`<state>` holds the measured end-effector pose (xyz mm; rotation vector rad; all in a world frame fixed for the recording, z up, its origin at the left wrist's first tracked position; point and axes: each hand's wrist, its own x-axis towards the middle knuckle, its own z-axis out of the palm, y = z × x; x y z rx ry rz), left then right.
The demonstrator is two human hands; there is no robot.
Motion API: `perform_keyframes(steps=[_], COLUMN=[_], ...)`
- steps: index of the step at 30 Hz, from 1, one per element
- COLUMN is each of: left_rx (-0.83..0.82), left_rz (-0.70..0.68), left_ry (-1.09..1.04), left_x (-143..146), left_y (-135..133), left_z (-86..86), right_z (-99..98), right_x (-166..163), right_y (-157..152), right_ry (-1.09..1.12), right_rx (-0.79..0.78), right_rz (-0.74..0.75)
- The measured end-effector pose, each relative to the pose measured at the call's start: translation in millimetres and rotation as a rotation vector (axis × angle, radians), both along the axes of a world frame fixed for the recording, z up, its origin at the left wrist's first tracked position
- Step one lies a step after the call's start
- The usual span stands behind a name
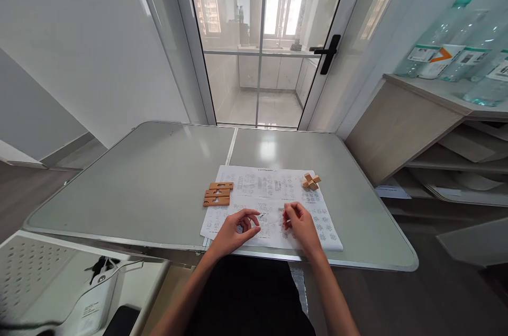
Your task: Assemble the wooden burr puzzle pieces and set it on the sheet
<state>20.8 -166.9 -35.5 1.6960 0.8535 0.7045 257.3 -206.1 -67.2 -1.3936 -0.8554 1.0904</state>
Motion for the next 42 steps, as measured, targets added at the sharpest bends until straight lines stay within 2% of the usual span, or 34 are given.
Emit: perform_keyframes(steps=[2, 4, 6, 11, 35, 42], left_rx=[0.005, 0.006, 0.004, 0.009, 0.036, 0.034], left_rz=[0.003, 0.007, 0.01, 0.019, 0.024, 0.02], left_ry=[0.004, 0.008, 0.01, 0.014, 0.027, 0.025], left_x=[0.0, 0.0, 0.1, 0.8, 1.3, 1.4], left_y=[-0.1, -0.2, -0.2, 0.5, 0.0, -0.6], left_z=[0.6, 0.8, 0.6, -1.7, -3.1, -3.1], right_z=[2.8, 4.7, 5.1, 2.6, 3.3, -1.7], right_x=[-12.9, -20.1, -22.6, -21.0, -21.2, -19.9], right_y=[-10.7, -16.9, -18.9, -17.3, -19.7, -19.1], right_ry=[-0.182, -0.324, -0.374, -0.333, -0.385, -0.407], right_rx=[0.045, 0.068, 0.076, 0.064, 0.07, 0.061], right_rz=[0.08, 0.09, 0.076, 0.055, 0.06, 0.066])
